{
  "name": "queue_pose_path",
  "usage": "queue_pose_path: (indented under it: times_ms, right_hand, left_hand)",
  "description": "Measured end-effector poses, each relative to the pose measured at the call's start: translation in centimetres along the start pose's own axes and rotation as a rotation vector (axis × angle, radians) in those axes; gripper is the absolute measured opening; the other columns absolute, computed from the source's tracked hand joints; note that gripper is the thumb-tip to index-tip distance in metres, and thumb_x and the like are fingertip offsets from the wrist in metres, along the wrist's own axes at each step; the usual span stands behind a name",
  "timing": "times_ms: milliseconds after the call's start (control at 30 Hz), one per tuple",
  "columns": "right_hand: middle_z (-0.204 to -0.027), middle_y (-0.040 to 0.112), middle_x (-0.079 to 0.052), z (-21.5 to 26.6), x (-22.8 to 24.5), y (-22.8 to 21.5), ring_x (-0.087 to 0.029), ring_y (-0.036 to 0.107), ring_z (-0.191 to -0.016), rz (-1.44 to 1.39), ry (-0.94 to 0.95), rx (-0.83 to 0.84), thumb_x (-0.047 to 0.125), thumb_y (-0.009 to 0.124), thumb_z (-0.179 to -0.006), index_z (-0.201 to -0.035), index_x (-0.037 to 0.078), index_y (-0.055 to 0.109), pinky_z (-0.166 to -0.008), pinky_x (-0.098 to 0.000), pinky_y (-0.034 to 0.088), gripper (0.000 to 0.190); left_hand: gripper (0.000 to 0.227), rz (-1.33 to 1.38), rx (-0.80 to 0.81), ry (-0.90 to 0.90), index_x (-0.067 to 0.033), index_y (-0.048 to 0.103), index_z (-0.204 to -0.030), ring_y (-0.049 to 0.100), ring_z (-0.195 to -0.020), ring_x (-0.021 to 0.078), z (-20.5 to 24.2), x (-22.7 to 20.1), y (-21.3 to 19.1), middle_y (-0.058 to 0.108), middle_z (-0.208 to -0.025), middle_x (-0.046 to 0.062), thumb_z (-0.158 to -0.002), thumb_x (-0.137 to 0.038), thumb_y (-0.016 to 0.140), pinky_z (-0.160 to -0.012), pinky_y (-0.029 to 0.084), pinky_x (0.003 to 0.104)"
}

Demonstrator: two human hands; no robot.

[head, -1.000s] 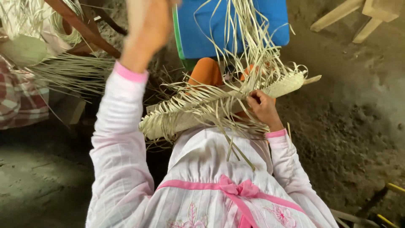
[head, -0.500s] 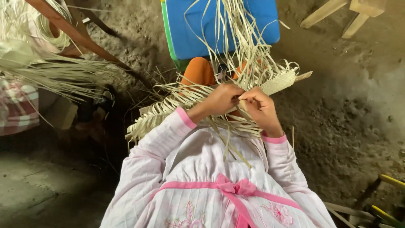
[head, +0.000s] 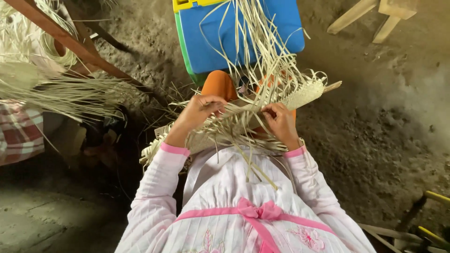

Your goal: Weaving dried palm leaves together to create a structured craft item.

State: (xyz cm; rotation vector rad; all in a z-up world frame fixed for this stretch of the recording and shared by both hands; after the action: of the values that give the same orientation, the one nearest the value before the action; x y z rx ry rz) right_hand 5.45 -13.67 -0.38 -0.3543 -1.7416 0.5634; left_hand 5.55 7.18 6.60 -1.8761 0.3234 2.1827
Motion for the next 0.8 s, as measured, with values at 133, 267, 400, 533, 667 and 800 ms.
queue_pose_path:
  times_ms: [133, 267, 400, 533, 667, 800]
  right_hand:
    - [-0.075, 0.053, -0.008, -0.3, 1.0, 0.1, -0.026, 0.058, -0.067, 0.020, -0.031, 0.019, 0.005, 0.061, -0.080, -0.089, 0.010, 0.063, -0.058, -0.0320, 0.048, 0.011]
    - [-0.077, 0.051, -0.013, -0.3, 1.5, -0.2, -0.030, 0.057, -0.070, -0.060, -0.003, 0.035, -0.002, 0.057, -0.081, -0.091, 0.006, 0.061, -0.059, -0.0349, 0.046, 0.013]
    - [-0.070, 0.043, -0.013, -0.2, 1.0, 0.2, -0.032, 0.050, -0.059, 0.005, -0.025, 0.072, -0.006, 0.050, -0.084, -0.090, 0.000, 0.056, -0.052, -0.0380, 0.041, 0.010]
    - [-0.069, 0.041, -0.012, -0.2, 1.0, 0.4, -0.033, 0.049, -0.060, -0.079, -0.046, 0.106, -0.007, 0.053, -0.081, -0.088, 0.000, 0.052, -0.053, -0.0364, 0.043, 0.010]
    - [-0.070, 0.039, -0.010, -0.6, 2.4, -0.3, -0.029, 0.052, -0.068, -0.129, -0.032, 0.106, -0.004, 0.056, -0.082, -0.087, 0.003, 0.051, -0.059, -0.0267, 0.043, 0.010]
    - [-0.066, 0.035, -0.007, -0.1, 2.3, -0.1, -0.023, 0.045, -0.067, -0.158, -0.128, 0.127, -0.003, 0.062, -0.076, -0.076, 0.002, 0.049, -0.056, -0.0247, 0.040, 0.014]
  left_hand:
    - [0.014, -1.267, -0.471, 0.463, -0.0204, 0.061, -0.093, 0.051, -0.075, 0.0286, 0.2, -5.0, 0.7, 0.054, -0.080, 0.008, -0.083, -0.015, 0.053, -0.063, 0.037, 0.040]
    - [0.013, -1.315, -0.455, 0.895, -0.0138, 0.063, -0.082, 0.043, -0.086, 0.0268, 1.4, -7.9, 9.9, 0.047, -0.089, 0.007, -0.076, -0.007, 0.054, -0.070, 0.035, 0.044]
    - [0.005, -1.479, -0.293, 0.818, -0.0084, 0.065, -0.064, 0.046, -0.074, 0.0328, -1.4, -4.9, 14.3, 0.052, -0.070, 0.012, -0.064, -0.009, 0.060, -0.070, 0.032, 0.057]
    - [0.011, -1.736, 0.146, 0.413, -0.0133, 0.067, -0.074, 0.048, -0.088, 0.0316, -4.6, 1.2, 15.8, 0.057, -0.083, 0.009, -0.073, -0.013, 0.056, -0.082, 0.023, 0.057]
    - [0.017, -1.788, 0.202, 0.378, -0.0073, 0.066, -0.085, 0.048, -0.092, 0.0358, -4.2, 1.8, 16.2, 0.058, -0.087, 0.015, -0.076, -0.012, 0.052, -0.083, 0.024, 0.059]
    - [0.012, -1.905, 0.237, 0.368, -0.0093, 0.065, -0.080, 0.048, -0.092, 0.0321, -3.0, -0.4, 16.6, 0.057, -0.086, 0.010, -0.077, -0.012, 0.054, -0.084, 0.019, 0.057]
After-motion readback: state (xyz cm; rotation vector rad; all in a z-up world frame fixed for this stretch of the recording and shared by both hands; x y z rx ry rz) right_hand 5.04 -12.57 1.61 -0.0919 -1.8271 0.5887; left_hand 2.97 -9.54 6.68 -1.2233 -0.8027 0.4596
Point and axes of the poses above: each hand's wrist, its own z-axis away from the middle knuckle, its own y-axis out of the palm, x = y × z, the point moved 10 cm from there along -z, towards the middle knuckle
